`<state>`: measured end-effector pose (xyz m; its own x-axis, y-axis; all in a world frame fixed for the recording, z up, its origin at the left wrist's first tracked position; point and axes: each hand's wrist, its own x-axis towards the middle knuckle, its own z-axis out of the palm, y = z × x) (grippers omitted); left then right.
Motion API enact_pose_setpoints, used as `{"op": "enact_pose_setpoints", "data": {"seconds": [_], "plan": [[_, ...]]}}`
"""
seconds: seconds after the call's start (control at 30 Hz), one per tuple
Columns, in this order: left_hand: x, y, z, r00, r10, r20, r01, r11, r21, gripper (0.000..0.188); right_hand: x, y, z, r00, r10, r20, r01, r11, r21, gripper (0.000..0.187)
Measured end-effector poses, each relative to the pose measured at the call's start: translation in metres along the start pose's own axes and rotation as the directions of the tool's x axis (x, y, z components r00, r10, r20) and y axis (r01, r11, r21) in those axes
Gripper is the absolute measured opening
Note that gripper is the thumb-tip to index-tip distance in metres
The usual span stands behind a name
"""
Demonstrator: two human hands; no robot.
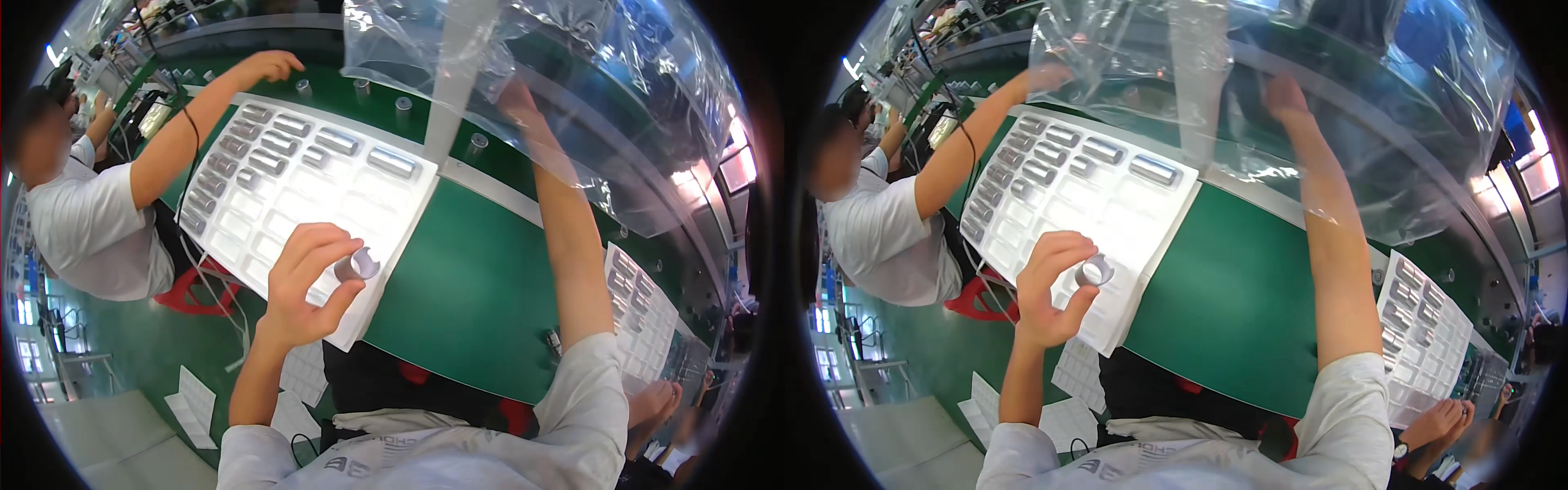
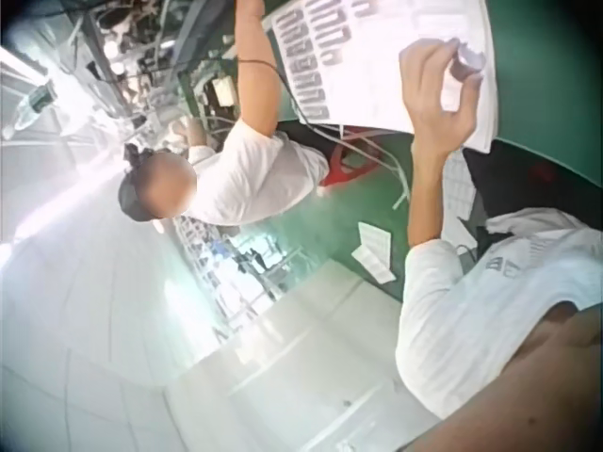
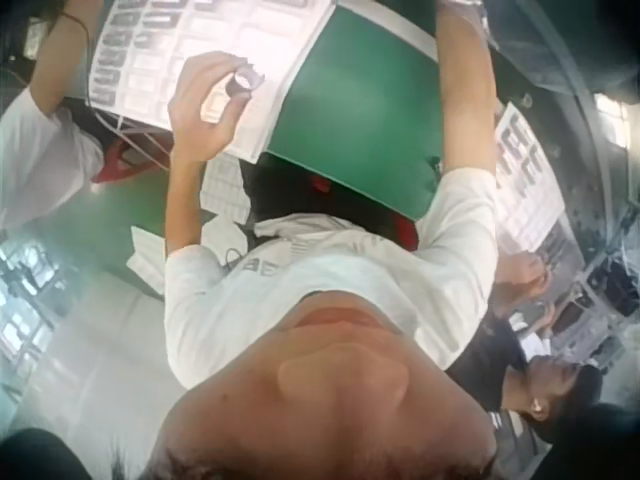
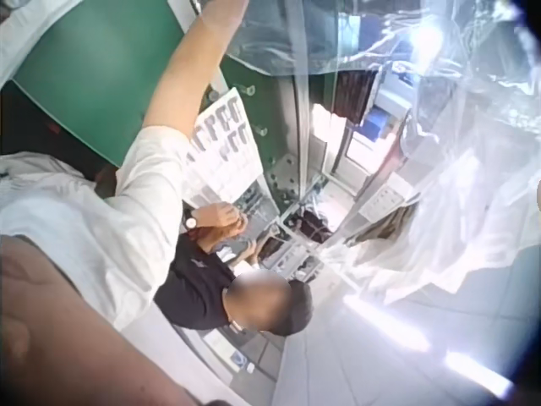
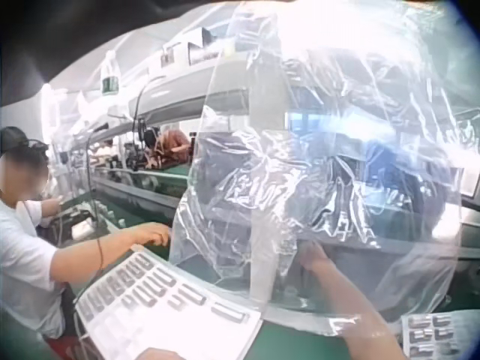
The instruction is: Assemble small electronic components by inserting internal parts from a grid tray into metal cylinders.
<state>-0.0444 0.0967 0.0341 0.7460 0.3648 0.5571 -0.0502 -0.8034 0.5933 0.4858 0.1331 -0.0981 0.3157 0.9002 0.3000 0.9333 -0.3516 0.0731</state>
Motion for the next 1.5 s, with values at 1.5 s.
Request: {"op": "enact_pose_setpoints", "data": {"seconds": [1.5], "plan": [[-0.067,0.068,0.151,0.828,-0.482,0.288,0.410,0.170,-0.896,0.026,-0.357,-0.236,-0.229,0.869,0.437,0.233,-0.126,-0.260,0.957,0.029]]}}
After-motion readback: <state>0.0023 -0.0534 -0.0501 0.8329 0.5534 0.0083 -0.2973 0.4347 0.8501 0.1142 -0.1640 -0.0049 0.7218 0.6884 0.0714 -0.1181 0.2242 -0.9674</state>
